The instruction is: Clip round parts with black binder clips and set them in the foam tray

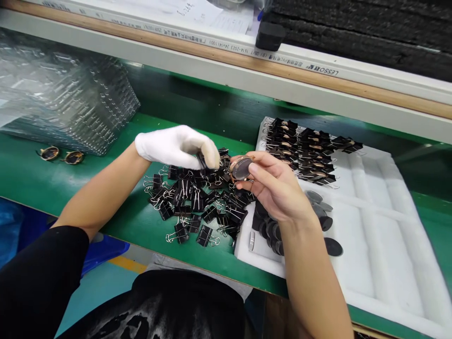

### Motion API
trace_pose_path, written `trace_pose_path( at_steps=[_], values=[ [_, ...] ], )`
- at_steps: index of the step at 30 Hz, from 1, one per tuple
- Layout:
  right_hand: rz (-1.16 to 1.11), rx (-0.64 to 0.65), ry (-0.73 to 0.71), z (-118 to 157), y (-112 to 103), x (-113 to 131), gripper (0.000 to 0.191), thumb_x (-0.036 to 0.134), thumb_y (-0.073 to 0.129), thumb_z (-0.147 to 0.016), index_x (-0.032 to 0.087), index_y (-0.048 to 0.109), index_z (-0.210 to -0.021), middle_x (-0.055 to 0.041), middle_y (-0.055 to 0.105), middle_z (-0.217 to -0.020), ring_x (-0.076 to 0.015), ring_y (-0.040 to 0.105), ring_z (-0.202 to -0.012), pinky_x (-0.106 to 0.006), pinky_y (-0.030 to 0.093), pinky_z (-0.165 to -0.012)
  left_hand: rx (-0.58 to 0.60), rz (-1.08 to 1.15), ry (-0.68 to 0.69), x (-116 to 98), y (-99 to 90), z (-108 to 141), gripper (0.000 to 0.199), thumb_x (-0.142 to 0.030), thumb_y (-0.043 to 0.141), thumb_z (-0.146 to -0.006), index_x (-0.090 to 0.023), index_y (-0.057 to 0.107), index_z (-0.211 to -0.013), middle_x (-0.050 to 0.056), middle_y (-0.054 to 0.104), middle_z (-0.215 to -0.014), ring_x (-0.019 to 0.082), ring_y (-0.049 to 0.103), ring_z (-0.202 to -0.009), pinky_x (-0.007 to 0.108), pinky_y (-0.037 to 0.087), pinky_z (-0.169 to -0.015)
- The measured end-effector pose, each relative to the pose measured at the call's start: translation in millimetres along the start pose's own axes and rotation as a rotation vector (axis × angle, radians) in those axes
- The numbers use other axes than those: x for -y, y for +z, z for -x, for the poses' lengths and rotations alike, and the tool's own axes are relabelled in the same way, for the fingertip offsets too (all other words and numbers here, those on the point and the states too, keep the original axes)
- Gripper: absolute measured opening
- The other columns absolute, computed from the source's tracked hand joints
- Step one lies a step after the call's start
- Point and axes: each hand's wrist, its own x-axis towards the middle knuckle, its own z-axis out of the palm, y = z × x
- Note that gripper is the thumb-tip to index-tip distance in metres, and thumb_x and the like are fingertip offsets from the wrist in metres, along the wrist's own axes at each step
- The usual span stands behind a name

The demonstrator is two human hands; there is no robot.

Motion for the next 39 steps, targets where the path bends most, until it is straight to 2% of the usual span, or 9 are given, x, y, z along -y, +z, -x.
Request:
trace_pose_path(
  at_steps=[2, 8, 14, 16, 18, 21, 28, 34, 39],
  values=[
    [0.061, 0.060, -0.007, 2, 3, 1, 0.020, 0.037, 0.087, -0.080, 0.026, 0.078, -0.095, -0.0059, 0.074, -0.118, -0.0144, 0.069, -0.078, -0.025, 0.061, -0.062, -0.104, 0.028, -0.028, -2, 4.2, -2, 0.024, -0.031, 0.072, -0.082, -0.018, 0.076, -0.102, 0.008, 0.077, -0.101, 0.018, 0.073, -0.090, 0.028, 0.057, -0.078],
    [0.150, 0.196, -0.019, 4, 12, -8, 0.016, 0.034, 0.082, -0.087, 0.024, 0.078, -0.099, -0.0061, 0.077, -0.098, -0.0179, 0.073, -0.086, -0.027, 0.063, -0.070, -0.312, -0.094, -0.012, -8, 34.5, -15, 0.030, -0.027, 0.069, -0.084, -0.016, 0.067, -0.112, 0.006, 0.073, -0.109, 0.014, 0.068, -0.092, 0.026, 0.056, -0.081],
    [0.134, 0.099, -0.103, 1, 12, -13, 0.022, 0.035, 0.085, -0.085, 0.022, 0.077, -0.100, -0.0059, 0.078, -0.099, -0.0185, 0.075, -0.084, -0.033, 0.066, -0.080, -0.563, -0.155, -0.033, -20, 43.9, -14, 0.028, -0.038, 0.050, -0.099, -0.015, 0.065, -0.105, 0.004, 0.070, -0.092, 0.009, 0.057, -0.066, 0.024, 0.047, -0.064],
    [0.124, 0.083, -0.133, 1, 9, -10, 0.022, 0.035, 0.086, -0.084, 0.022, 0.077, -0.099, -0.0058, 0.078, -0.098, -0.0188, 0.076, -0.084, -0.032, 0.067, -0.078, -0.540, -0.288, -0.102, -24, 39.4, -11, 0.037, -0.048, 0.050, -0.098, -0.017, 0.062, -0.083, 0.000, 0.062, -0.074, 0.009, 0.048, -0.060, 0.025, 0.039, -0.058],
    [0.115, 0.087, -0.155, 1, 7, -7, 0.021, 0.034, 0.086, -0.084, 0.022, 0.077, -0.099, -0.0054, 0.077, -0.096, -0.0187, 0.075, -0.082, -0.032, 0.067, -0.076, -0.383, -0.391, -0.202, -25, 36.1, -8, 0.050, -0.056, 0.052, -0.095, -0.019, 0.050, -0.062, -0.003, 0.046, -0.059, 0.009, 0.038, -0.056, 0.026, 0.029, -0.053],
    [0.110, 0.085, -0.172, 1, 4, -5, 0.019, 0.034, 0.085, -0.085, 0.022, 0.077, -0.098, -0.0047, 0.076, -0.092, -0.0181, 0.075, -0.079, -0.032, 0.067, -0.073, -0.255, -0.414, -0.261, -26, 37.4, -7, 0.058, -0.061, 0.053, -0.092, -0.019, 0.037, -0.054, -0.004, 0.031, -0.055, 0.009, 0.029, -0.055, 0.028, 0.019, -0.052],
    [0.080, 0.102, -0.147, 0, 3, -6, 0.023, 0.036, 0.088, -0.081, 0.021, 0.078, -0.096, -0.0038, 0.074, -0.090, -0.0170, 0.072, -0.075, -0.034, 0.068, -0.073, -0.293, -0.508, -0.184, -27, 47.4, -8, 0.050, -0.058, 0.056, -0.089, -0.020, 0.042, -0.058, -0.005, 0.036, -0.055, 0.010, 0.030, -0.055, 0.028, 0.021, -0.054],
    [0.046, 0.110, -0.089, 0, 5, -5, 0.025, 0.038, 0.088, -0.081, 0.021, 0.077, -0.098, -0.0044, 0.075, -0.088, -0.0159, 0.071, -0.073, -0.031, 0.067, -0.069, -0.357, -0.508, -0.201, -22, 49.8, -12, 0.047, -0.050, 0.052, -0.089, -0.021, 0.034, -0.057, -0.006, 0.027, -0.055, 0.010, 0.025, -0.056, 0.028, 0.020, -0.054],
    [-0.109, -0.143, -0.087, -6, 3, -3, 0.026, 0.037, 0.091, -0.077, 0.023, 0.074, -0.093, -0.0037, 0.075, -0.107, -0.0161, 0.073, -0.089, -0.031, 0.067, -0.084, -0.435, -0.448, -0.277, -22, 46.5, -15, 0.046, -0.043, 0.053, -0.086, -0.021, 0.027, -0.056, -0.005, 0.025, -0.055, 0.009, 0.025, -0.054, 0.028, 0.019, -0.052]
  ],
)
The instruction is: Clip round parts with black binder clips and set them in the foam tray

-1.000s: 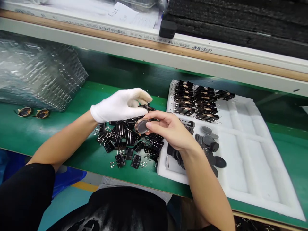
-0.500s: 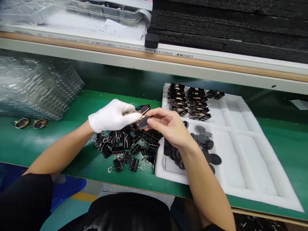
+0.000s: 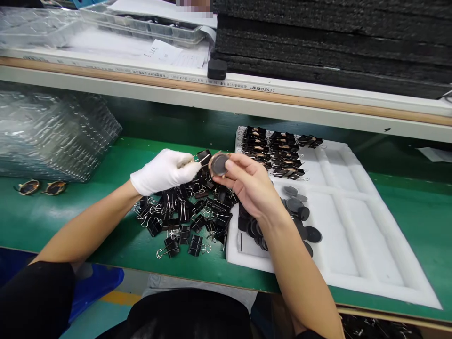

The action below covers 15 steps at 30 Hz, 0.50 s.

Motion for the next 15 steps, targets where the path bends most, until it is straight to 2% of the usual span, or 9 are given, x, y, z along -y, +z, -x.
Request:
trace_pose_path(
  at_steps=[3, 5, 9, 15],
  values=[
    [-0.169, -0.233, -0.025, -8, -1, -8, 0.029, 0.036, 0.091, -0.074, 0.025, 0.071, -0.091, -0.0019, 0.075, -0.107, -0.0166, 0.072, -0.100, -0.033, 0.062, -0.098, 0.063, 0.119, -0.067, -3, 1.0, 2, 0.042, -0.045, 0.051, -0.089, -0.021, 0.034, -0.059, -0.006, 0.035, -0.053, 0.008, 0.032, -0.049, 0.025, 0.023, -0.049],
    [-0.259, -0.300, -0.014, -12, 1, -16, 0.031, 0.035, 0.091, -0.073, 0.025, 0.071, -0.093, -0.0018, 0.075, -0.108, -0.0170, 0.071, -0.105, -0.033, 0.060, -0.102, 0.116, 0.162, -0.085, -5, 5.5, 3, 0.041, -0.048, 0.051, -0.091, -0.021, 0.041, -0.061, -0.006, 0.042, -0.052, 0.008, 0.039, -0.046, 0.024, 0.026, -0.048],
    [-0.320, -0.292, 0.000, -11, 9, -29, 0.032, 0.036, 0.093, -0.072, 0.023, 0.071, -0.092, -0.0006, 0.075, -0.107, -0.0170, 0.070, -0.105, -0.037, 0.060, -0.100, 0.108, 0.109, -0.061, -7, 18.6, 6, 0.044, -0.048, 0.052, -0.092, -0.020, 0.043, -0.060, -0.005, 0.044, -0.047, 0.008, 0.042, -0.043, 0.022, 0.028, -0.046],
    [-0.234, -0.341, -0.168, -8, 19, -35, 0.036, 0.043, 0.092, -0.072, 0.022, 0.073, -0.094, -0.0014, 0.074, -0.103, -0.0161, 0.069, -0.094, -0.037, 0.060, -0.094, 0.126, 0.225, -0.080, -3, 24.7, 7, 0.046, -0.052, 0.049, -0.096, -0.020, 0.046, -0.064, -0.005, 0.050, -0.050, 0.008, 0.050, -0.039, 0.019, 0.035, -0.042]
  ],
)
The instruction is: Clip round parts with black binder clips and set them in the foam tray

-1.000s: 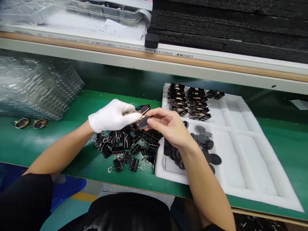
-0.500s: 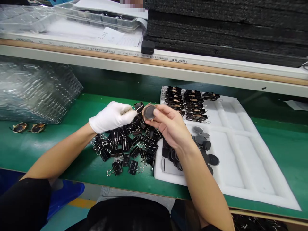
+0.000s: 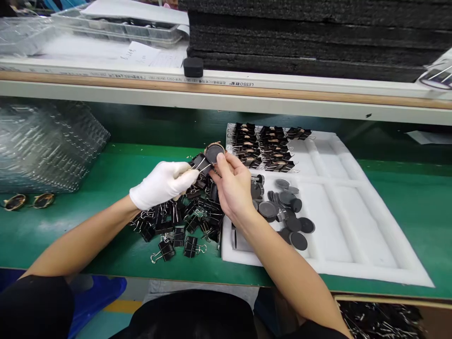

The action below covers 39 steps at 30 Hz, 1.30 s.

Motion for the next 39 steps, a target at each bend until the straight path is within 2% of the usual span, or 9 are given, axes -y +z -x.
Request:
trace_pose_path(
  at_steps=[8, 12, 14, 17, 22, 28, 31, 34, 39],
  values=[
    [0.022, 0.017, -0.039, 2, 1, -8, 0.037, 0.045, 0.090, -0.074, 0.021, 0.069, -0.095, -0.0021, 0.073, -0.101, -0.0177, 0.071, -0.096, -0.037, 0.062, -0.088, 0.022, 0.063, -0.029, -1, 1.1, 1, 0.044, -0.052, 0.051, -0.097, -0.019, 0.052, -0.067, -0.004, 0.053, -0.052, 0.007, 0.051, -0.039, 0.019, 0.037, -0.040],
    [-0.026, 0.043, 0.034, -1, 0, -3, 0.032, 0.041, 0.088, -0.077, 0.022, 0.068, -0.094, -0.0010, 0.073, -0.100, -0.0156, 0.070, -0.092, -0.032, 0.061, -0.080, 0.144, 0.058, -0.003, 4, -15.9, -4, 0.049, -0.058, 0.045, -0.099, -0.017, 0.064, -0.082, 0.000, 0.063, -0.061, 0.010, 0.054, -0.044, 0.023, 0.044, -0.046],
    [-0.113, 0.018, 0.066, -6, -2, 3, 0.026, 0.036, 0.085, -0.080, 0.022, 0.068, -0.095, 0.0002, 0.072, -0.100, -0.0125, 0.068, -0.086, -0.026, 0.059, -0.072, 0.173, -0.048, 0.060, 8, -29.2, -7, 0.055, -0.061, 0.038, -0.101, -0.017, 0.068, -0.087, 0.002, 0.066, -0.065, 0.011, 0.055, -0.047, 0.026, 0.046, -0.053],
    [-0.265, -0.074, 0.137, -15, -7, 15, 0.017, 0.030, 0.079, -0.084, 0.023, 0.066, -0.091, 0.0034, 0.069, -0.090, -0.0080, 0.061, -0.073, -0.020, 0.054, -0.063, 0.078, -0.450, 0.159, 15, -41.9, -9, 0.045, -0.058, 0.049, -0.097, -0.020, 0.069, -0.083, 0.000, 0.066, -0.066, 0.014, 0.056, -0.055, 0.027, 0.040, -0.057],
    [-0.335, -0.107, 0.276, -20, -8, 26, 0.013, 0.025, 0.075, -0.083, 0.021, 0.064, -0.089, 0.0037, 0.062, -0.081, -0.0068, 0.057, -0.066, -0.018, 0.048, -0.056, 0.117, -0.885, 0.222, 25, -27.4, -10, 0.033, -0.053, 0.059, -0.093, -0.022, 0.069, -0.090, 0.002, 0.070, -0.074, 0.019, 0.061, -0.063, 0.028, 0.028, -0.055],
    [-0.259, -0.105, 0.340, -13, -2, 25, 0.013, 0.022, 0.075, -0.078, 0.020, 0.067, -0.088, 0.0029, 0.064, -0.083, -0.0094, 0.058, -0.069, -0.021, 0.049, -0.055, 0.161, -0.897, 0.290, 27, -22.9, -12, 0.026, -0.041, 0.054, -0.097, -0.022, 0.068, -0.087, 0.002, 0.071, -0.079, 0.019, 0.062, -0.067, 0.029, 0.028, -0.056],
    [-0.205, -0.106, 0.330, -13, -2, 24, 0.017, 0.026, 0.081, -0.077, 0.020, 0.069, -0.087, 0.0029, 0.067, -0.086, -0.0094, 0.059, -0.072, -0.021, 0.050, -0.057, 0.119, -0.837, 0.304, 28, -35.4, -13, 0.036, -0.046, 0.050, -0.101, -0.023, 0.071, -0.084, 0.001, 0.071, -0.077, 0.018, 0.062, -0.067, 0.029, 0.033, -0.059],
    [-0.121, 0.018, 0.317, -13, -5, 25, 0.025, 0.030, 0.088, -0.072, 0.022, 0.073, -0.090, 0.0018, 0.070, -0.095, -0.0098, 0.061, -0.077, -0.021, 0.053, -0.063, 0.039, -0.826, 0.455, 31, -44.0, -14, 0.043, -0.048, 0.045, -0.105, -0.024, 0.077, -0.088, 0.001, 0.073, -0.077, 0.016, 0.064, -0.067, 0.030, 0.037, -0.062],
    [0.110, 0.255, 0.270, -7, -9, 31, 0.031, 0.043, 0.091, -0.070, 0.022, 0.078, -0.089, -0.0040, 0.074, -0.109, -0.0131, 0.064, -0.084, -0.023, 0.055, -0.069, -0.340, -0.754, 0.728, 35, -44.1, -18, 0.034, -0.043, 0.053, -0.103, -0.024, 0.080, -0.093, 0.001, 0.076, -0.077, 0.014, 0.064, -0.063, 0.029, 0.042, -0.066]
  ],
)
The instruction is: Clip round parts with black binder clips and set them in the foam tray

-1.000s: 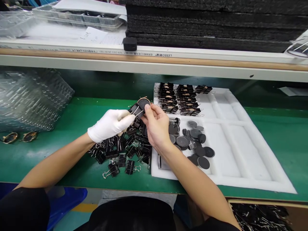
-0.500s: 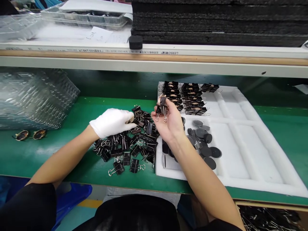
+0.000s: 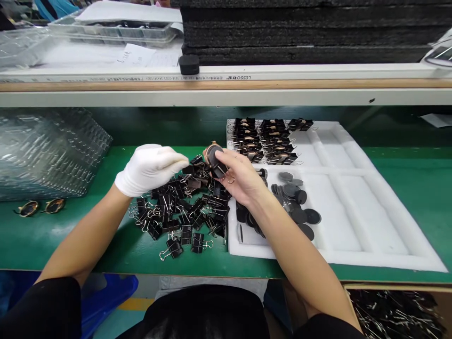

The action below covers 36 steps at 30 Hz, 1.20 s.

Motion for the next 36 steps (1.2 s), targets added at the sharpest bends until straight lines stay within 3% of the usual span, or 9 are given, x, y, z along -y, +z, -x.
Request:
trace_pose_path(
  at_steps=[3, 5, 7, 12, 18, 23, 28, 33, 36],
  values=[
    [0.227, 0.144, -0.087, 5, -3, 3, 0.026, 0.043, 0.088, -0.076, 0.023, 0.080, -0.091, -0.0057, 0.075, -0.109, -0.0194, 0.067, -0.106, -0.031, 0.056, -0.090, -0.209, 0.023, -0.065, -6, 0.9, 0, 0.031, -0.039, 0.057, -0.102, -0.022, 0.079, -0.088, 0.001, 0.072, -0.070, 0.013, 0.064, -0.062, 0.027, 0.044, -0.065],
    [0.390, 0.279, -0.174, 6, -6, 3, 0.021, 0.043, 0.084, -0.083, 0.024, 0.081, -0.092, -0.0075, 0.076, -0.108, -0.0247, 0.058, -0.132, -0.040, 0.049, -0.108, -0.278, 0.006, -0.143, -12, -0.3, 0, 0.032, -0.037, 0.056, -0.102, -0.021, 0.078, -0.085, 0.001, 0.071, -0.068, 0.012, 0.063, -0.062, 0.026, 0.044, -0.065],
    [0.471, 0.392, -0.230, 7, -7, 2, 0.020, 0.042, 0.081, -0.088, 0.024, 0.082, -0.094, -0.0097, 0.075, -0.113, -0.0264, 0.048, -0.144, -0.046, 0.043, -0.116, -0.309, -0.036, -0.239, -21, -2.0, 0, 0.033, -0.036, 0.054, -0.103, -0.021, 0.078, -0.087, 0.002, 0.072, -0.068, 0.013, 0.064, -0.062, 0.026, 0.045, -0.065],
    [0.344, 0.398, -0.184, 7, -4, -10, 0.024, 0.043, 0.085, -0.082, 0.023, 0.081, -0.095, -0.0107, 0.070, -0.128, -0.0248, 0.067, -0.120, -0.043, 0.052, -0.107, -0.352, -0.022, -0.400, -36, -0.9, 2, 0.032, -0.038, 0.054, -0.102, -0.022, 0.081, -0.095, 0.004, 0.077, -0.075, 0.015, 0.070, -0.069, 0.027, 0.051, -0.071],
    [0.157, 0.423, -0.050, 8, 1, -15, 0.034, 0.051, 0.087, -0.077, 0.022, 0.081, -0.093, -0.0093, 0.075, -0.118, -0.0179, 0.074, -0.093, -0.032, 0.060, -0.089, -0.379, 0.418, -0.591, -35, 11.3, -3, 0.032, -0.044, 0.059, -0.098, -0.019, 0.078, -0.107, 0.003, 0.081, -0.089, 0.012, 0.074, -0.066, 0.025, 0.058, -0.071],
    [0.378, 0.385, 0.025, 9, 1, -4, 0.031, 0.045, 0.088, -0.078, 0.020, 0.083, -0.096, -0.0115, 0.076, -0.116, -0.0190, 0.074, -0.096, -0.032, 0.059, -0.090, -0.269, 0.724, -0.782, -21, 4.3, -11, 0.027, -0.040, 0.063, -0.094, -0.015, 0.072, -0.093, 0.004, 0.078, -0.080, 0.009, 0.067, -0.053, 0.022, 0.054, -0.058],
    [0.569, 0.258, -0.061, 11, -1, -1, 0.026, 0.043, 0.087, -0.078, 0.020, 0.083, -0.090, -0.0128, 0.069, -0.132, -0.0233, 0.070, -0.112, -0.038, 0.056, -0.100, -0.068, 0.925, -0.810, -22, -8.8, -12, 0.027, -0.041, 0.065, -0.093, -0.015, 0.068, -0.087, 0.005, 0.076, -0.074, 0.006, 0.053, -0.040, 0.021, 0.040, -0.042],
    [0.400, 0.295, -0.225, 12, -1, -3, 0.022, 0.042, 0.084, -0.084, 0.022, 0.082, -0.095, -0.0076, 0.076, -0.103, -0.0193, 0.071, -0.098, -0.036, 0.058, -0.096, 0.083, 0.921, -0.751, -39, -14.6, -13, 0.035, -0.048, 0.056, -0.098, -0.017, 0.064, -0.086, 0.004, 0.075, -0.074, 0.007, 0.052, -0.042, 0.023, 0.042, -0.047],
    [0.345, 0.264, -0.217, 12, -2, -2, 0.022, 0.039, 0.088, -0.079, 0.022, 0.081, -0.092, -0.0062, 0.076, -0.100, -0.0181, 0.071, -0.090, -0.033, 0.060, -0.090, 0.205, 0.707, -0.634, -43, -20.8, -14, 0.048, -0.054, 0.044, -0.100, -0.018, 0.060, -0.072, 0.001, 0.064, -0.061, 0.010, 0.050, -0.047, 0.025, 0.039, -0.050]
  ],
)
